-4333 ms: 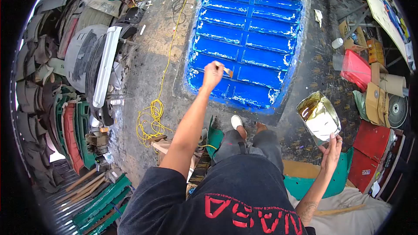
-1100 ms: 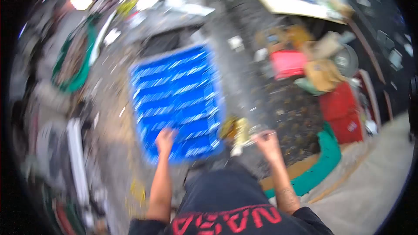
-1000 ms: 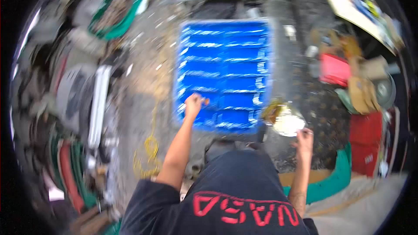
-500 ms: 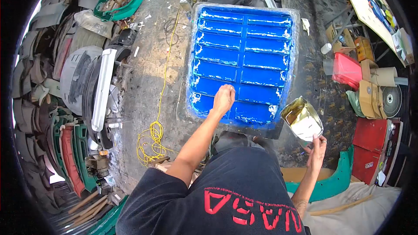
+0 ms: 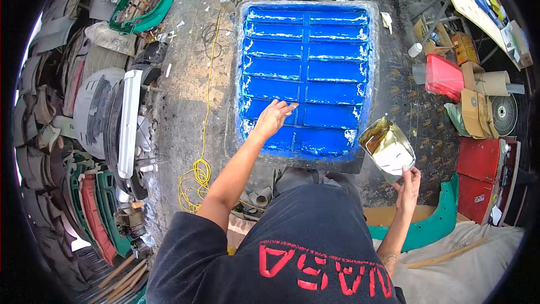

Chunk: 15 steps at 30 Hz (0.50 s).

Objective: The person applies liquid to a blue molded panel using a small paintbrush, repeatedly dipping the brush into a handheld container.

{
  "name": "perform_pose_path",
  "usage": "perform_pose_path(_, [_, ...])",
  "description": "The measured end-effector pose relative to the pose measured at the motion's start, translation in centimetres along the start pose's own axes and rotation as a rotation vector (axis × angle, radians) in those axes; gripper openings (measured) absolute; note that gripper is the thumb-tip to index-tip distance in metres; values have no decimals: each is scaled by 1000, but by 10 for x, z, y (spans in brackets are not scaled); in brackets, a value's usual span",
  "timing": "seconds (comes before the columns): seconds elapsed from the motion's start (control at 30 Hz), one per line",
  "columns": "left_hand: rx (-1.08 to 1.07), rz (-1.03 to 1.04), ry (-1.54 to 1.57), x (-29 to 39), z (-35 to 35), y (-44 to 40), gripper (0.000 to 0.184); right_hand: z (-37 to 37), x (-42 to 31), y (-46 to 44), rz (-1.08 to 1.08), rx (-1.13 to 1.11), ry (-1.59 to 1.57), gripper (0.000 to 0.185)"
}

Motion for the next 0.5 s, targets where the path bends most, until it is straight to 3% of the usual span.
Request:
perform_pose_path(0.1, [-64,65,-95,-11,28,14,29,3,-1,-3,-36,-6,8,48])
perform_pose_path(0.23, [-306,63,-108,14,16,42,28,7,-7,0,-33,-7,-1,48])
perform_pose_path(0.37, [-263,135,-97,33,-10,34,31,3,0,-9,-32,-24,5,48])
perform_pose_path(0.5, [-151,-24,-184,20,-1,22,31,2,0,-15,-17,-42,3,48])
Point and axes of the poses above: each hand's wrist, its own y-axis away from the middle knuckle, its own z-axis out of the palm, x = y × z, the point moved 4 cm from there along -y, towards the middle knuckle, and after that the axes turned 15 degrees about x, right-handed, at the moved point
